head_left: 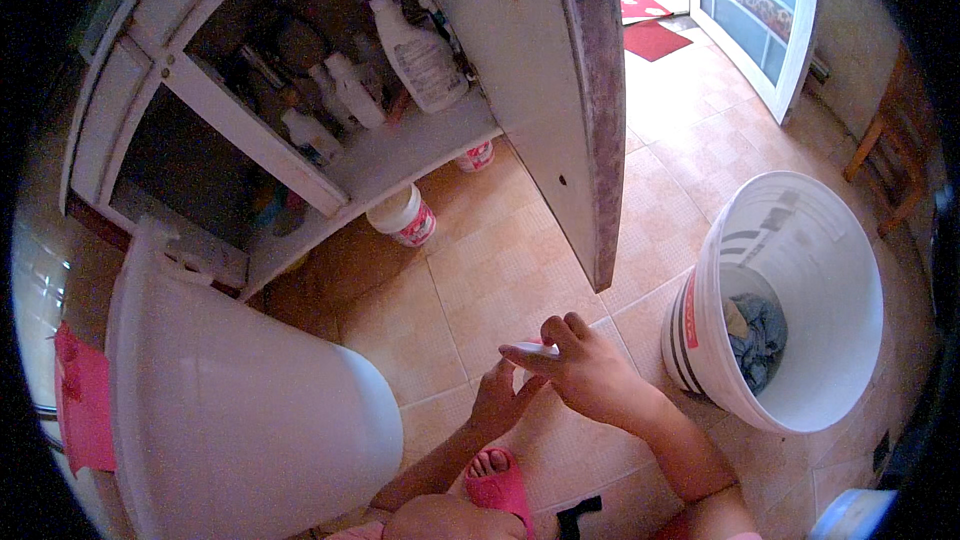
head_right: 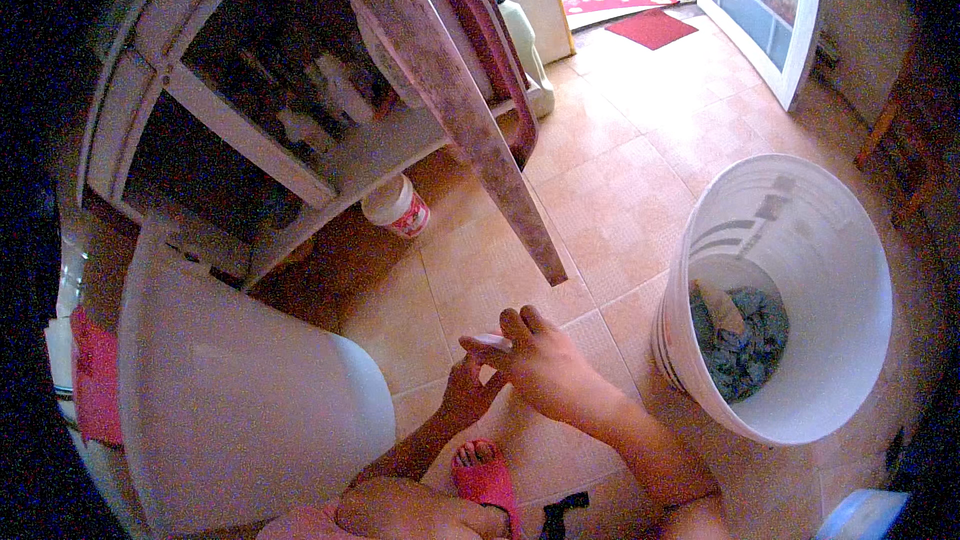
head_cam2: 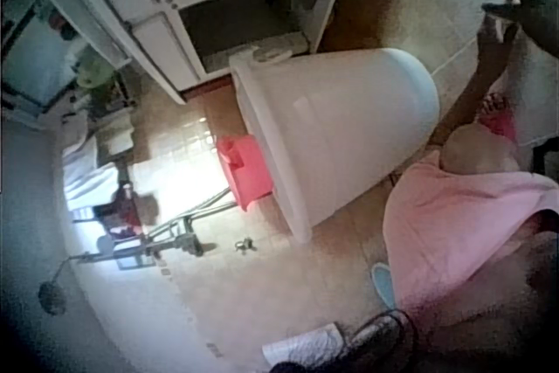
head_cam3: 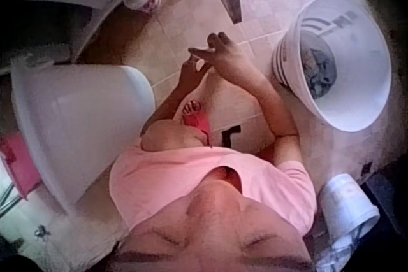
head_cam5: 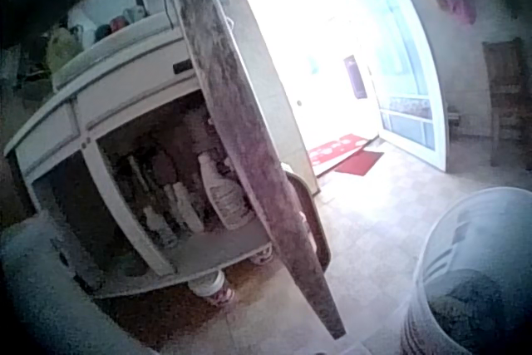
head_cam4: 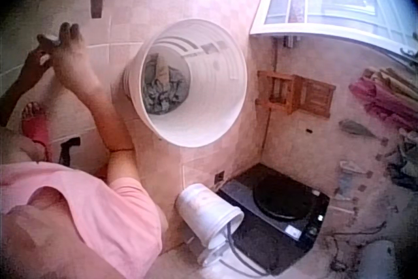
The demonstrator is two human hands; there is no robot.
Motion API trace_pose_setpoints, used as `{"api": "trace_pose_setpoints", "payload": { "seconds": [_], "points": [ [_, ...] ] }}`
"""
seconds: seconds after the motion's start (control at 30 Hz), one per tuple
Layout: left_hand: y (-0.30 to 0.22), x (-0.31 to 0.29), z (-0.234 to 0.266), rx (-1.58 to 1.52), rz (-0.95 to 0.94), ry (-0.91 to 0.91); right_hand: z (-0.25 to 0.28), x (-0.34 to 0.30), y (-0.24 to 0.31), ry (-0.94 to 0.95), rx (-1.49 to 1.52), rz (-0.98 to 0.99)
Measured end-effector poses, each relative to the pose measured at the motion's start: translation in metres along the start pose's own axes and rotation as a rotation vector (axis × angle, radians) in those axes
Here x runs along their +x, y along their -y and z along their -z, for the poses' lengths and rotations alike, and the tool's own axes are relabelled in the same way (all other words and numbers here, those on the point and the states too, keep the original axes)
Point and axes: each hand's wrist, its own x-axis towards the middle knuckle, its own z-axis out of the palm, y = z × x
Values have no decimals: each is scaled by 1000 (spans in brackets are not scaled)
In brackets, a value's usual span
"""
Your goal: The person assembles a white spray bottle by hand, attaching the nozzle and pump mechanism. They then pick up a grey cloth from a white bucket and wring it out.
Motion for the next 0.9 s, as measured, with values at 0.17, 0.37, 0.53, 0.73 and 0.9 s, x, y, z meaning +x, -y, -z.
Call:
{"api": "trace_pose_setpoints", "payload": {
  "seconds": [0.17,0.37,0.53,0.73,0.9],
  "points": [
    [19,2,-21,36,-26,-33,-8,4,8,51,-14,-115],
    [22,16,-36,-147,113,29,-4,-7,20,-118,353,-257],
    [30,21,-42,-326,1,7,7,-17,-4,-229,1030,-445],
    [27,20,-37,-219,-18,36,-6,-24,-33,-10,877,-378],
    [37,17,-41,-127,-212,9,-23,-21,-45,163,938,-223]
  ]
}}
